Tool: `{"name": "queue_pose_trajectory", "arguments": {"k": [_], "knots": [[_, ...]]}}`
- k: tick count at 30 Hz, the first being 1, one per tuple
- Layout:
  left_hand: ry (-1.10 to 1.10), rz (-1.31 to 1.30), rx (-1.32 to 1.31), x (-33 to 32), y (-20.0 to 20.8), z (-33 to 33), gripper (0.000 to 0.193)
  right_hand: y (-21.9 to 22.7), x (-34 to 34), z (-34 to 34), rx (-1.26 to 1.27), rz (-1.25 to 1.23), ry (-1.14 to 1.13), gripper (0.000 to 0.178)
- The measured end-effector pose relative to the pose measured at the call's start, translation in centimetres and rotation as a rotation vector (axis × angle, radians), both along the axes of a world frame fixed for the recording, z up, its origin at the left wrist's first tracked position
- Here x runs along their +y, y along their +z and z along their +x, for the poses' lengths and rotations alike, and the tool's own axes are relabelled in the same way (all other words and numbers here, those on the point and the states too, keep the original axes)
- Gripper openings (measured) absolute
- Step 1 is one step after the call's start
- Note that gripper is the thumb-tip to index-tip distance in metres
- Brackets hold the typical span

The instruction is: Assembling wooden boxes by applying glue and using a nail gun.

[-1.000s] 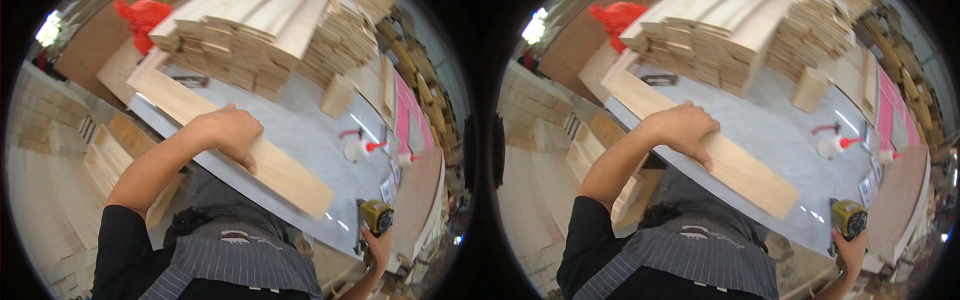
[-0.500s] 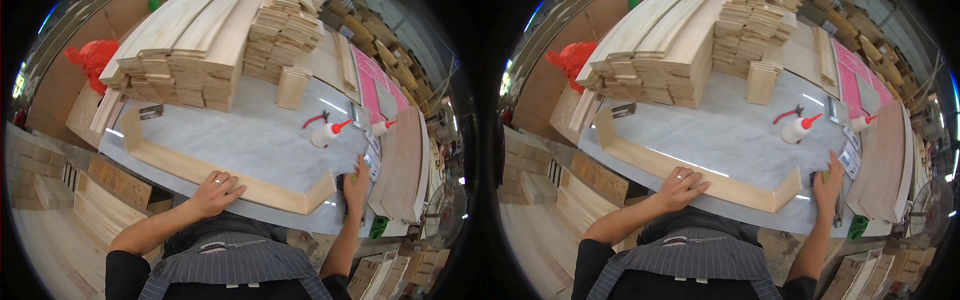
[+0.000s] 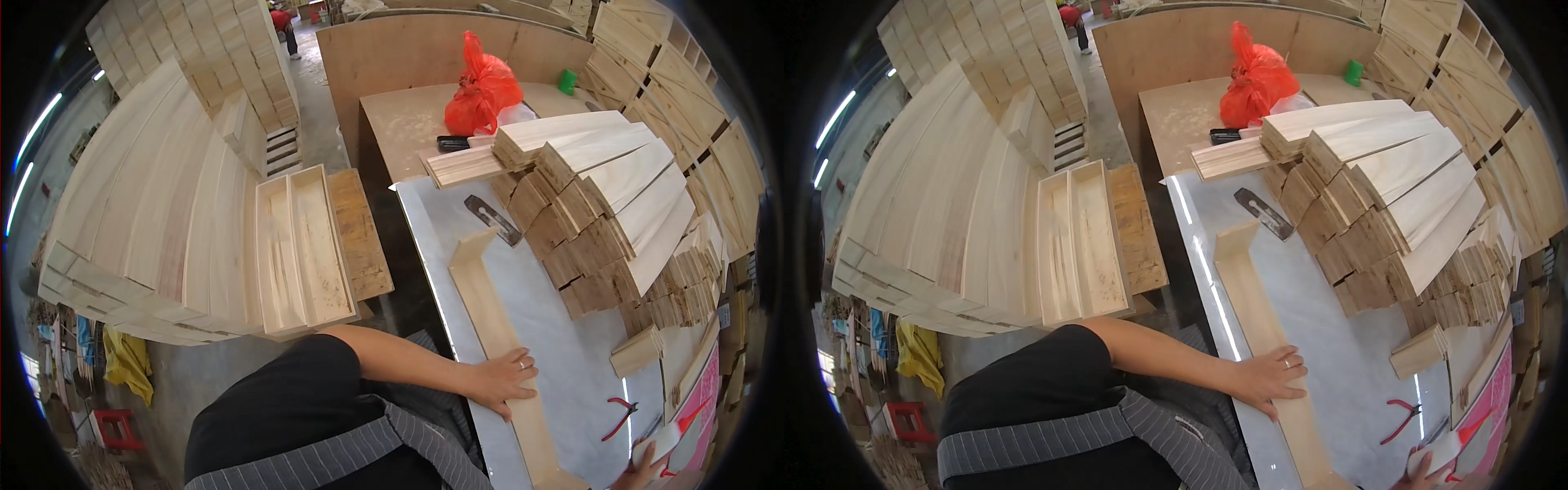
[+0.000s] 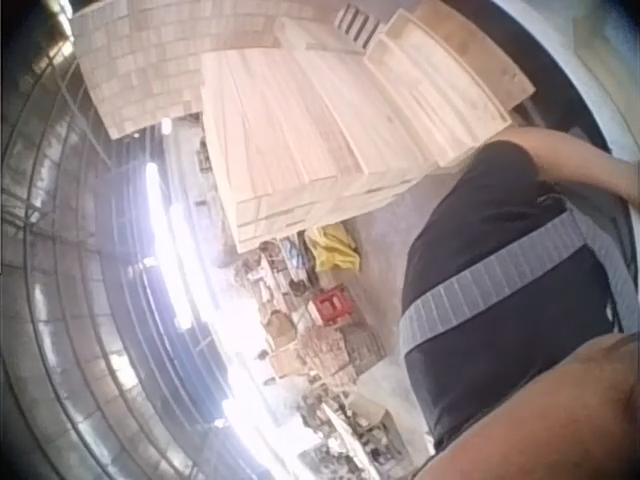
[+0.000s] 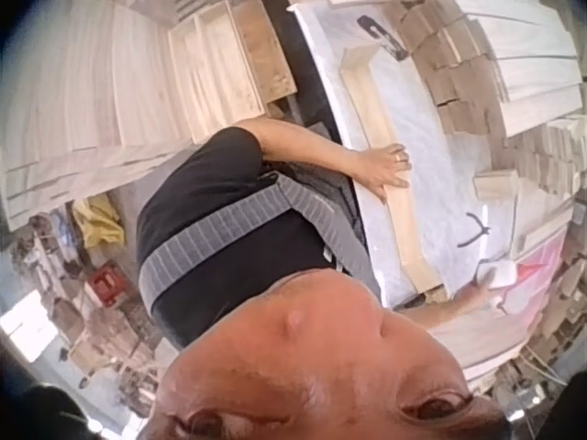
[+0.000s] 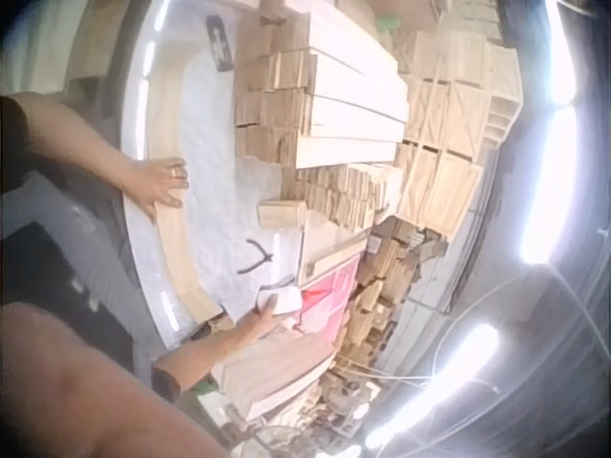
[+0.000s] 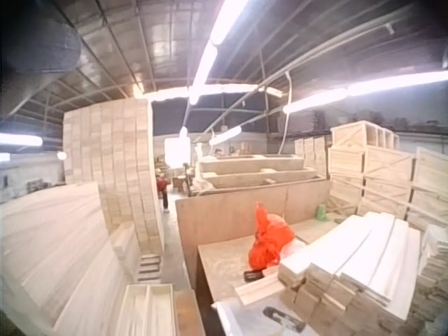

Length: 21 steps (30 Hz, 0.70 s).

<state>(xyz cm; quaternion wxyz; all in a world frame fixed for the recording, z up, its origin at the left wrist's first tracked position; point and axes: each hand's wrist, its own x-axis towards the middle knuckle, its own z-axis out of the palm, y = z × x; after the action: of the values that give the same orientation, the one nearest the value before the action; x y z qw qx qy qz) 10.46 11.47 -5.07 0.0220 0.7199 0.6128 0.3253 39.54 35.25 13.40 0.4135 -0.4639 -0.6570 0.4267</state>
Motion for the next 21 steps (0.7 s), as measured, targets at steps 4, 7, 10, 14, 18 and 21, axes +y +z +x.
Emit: {"name": "queue_pose_trajectory", "arguments": {"k": [4,7,10,14,18,21], "knots": [[0.071,-0.010,0.009,0.8,0.7,1.5,0.076,14.1,-9.5,-8.9,-1.001,0.704,0.128,0.053],[0.055,0.020,-0.013,0.9,1.4,1.8,0.074,11.0,-7.9,-9.3,-0.191,0.492,0.298,0.069],[0.077,0.042,-0.034,0.8,-0.2,2.5,0.073,6.3,-9.6,-16.7,-0.122,0.358,0.438,0.064],[0.095,0.020,-0.035,0.6,-0.6,2.5,0.072,3.4,-13.7,-24.7,-0.006,0.098,0.669,0.058],[0.108,0.038,-0.023,0.6,-0.1,2.7,0.071,2.3,-14.1,-27.5,0.060,-0.026,0.617,0.057],[0.093,-0.048,0.017,0.6,0.4,2.5,0.070,1.7,-13.7,-28.3,0.041,-0.077,0.547,0.058]]}}
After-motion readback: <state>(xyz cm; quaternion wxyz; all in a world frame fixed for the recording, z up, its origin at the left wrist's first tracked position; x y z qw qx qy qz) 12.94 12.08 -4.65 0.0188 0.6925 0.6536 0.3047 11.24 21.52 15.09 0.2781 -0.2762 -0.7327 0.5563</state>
